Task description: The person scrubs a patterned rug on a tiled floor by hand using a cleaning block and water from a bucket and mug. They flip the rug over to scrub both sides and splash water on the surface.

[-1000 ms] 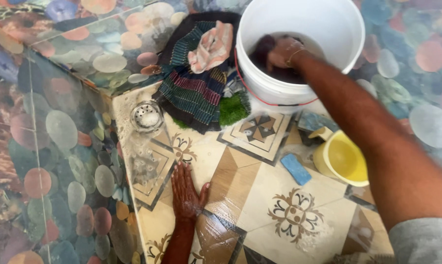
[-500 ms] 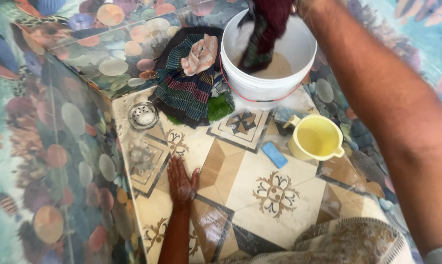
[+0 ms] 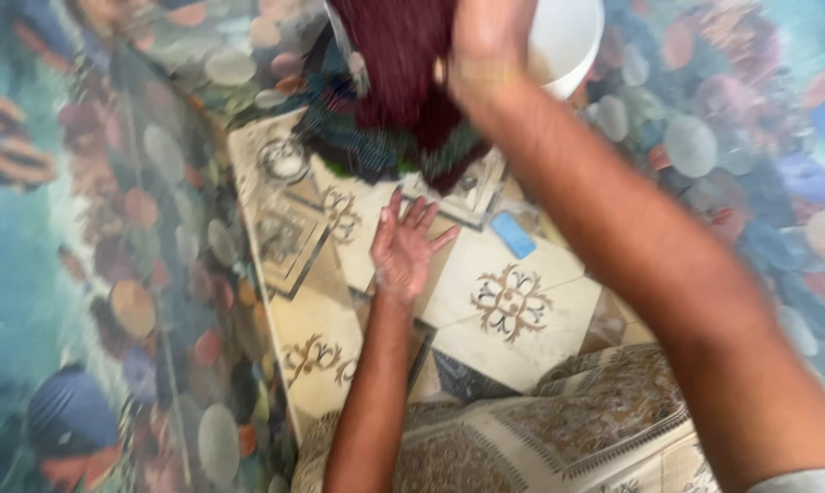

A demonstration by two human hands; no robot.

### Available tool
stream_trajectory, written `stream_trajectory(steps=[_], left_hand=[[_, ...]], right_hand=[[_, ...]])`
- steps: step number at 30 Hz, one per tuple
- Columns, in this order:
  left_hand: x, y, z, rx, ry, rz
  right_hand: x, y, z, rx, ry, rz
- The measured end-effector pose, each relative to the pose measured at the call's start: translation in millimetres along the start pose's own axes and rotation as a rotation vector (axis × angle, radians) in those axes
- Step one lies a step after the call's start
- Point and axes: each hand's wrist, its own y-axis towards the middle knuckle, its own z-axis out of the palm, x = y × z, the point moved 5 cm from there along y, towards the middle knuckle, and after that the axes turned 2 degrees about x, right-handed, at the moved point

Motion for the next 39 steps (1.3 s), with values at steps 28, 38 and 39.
stream_trajectory(steps=[28,38,39], left_hand=[[-16.6,-158.0,-183.0,-1.065,0.69,0.297],[-31.8,-135.2,-181.1,-0.817,0.798,0.309],[-39.6,-132.0,-176.2,-0.832,0.804,0.331]], right_hand=[[-116.1,-251.0,-248.0,-0.109,-1.845,0.012],[-129.1,-238.4,-247.4,-0.388,-0.831,0.714],[-123.6,-231.1,-239.0,-0.37,-0.802,0.607]])
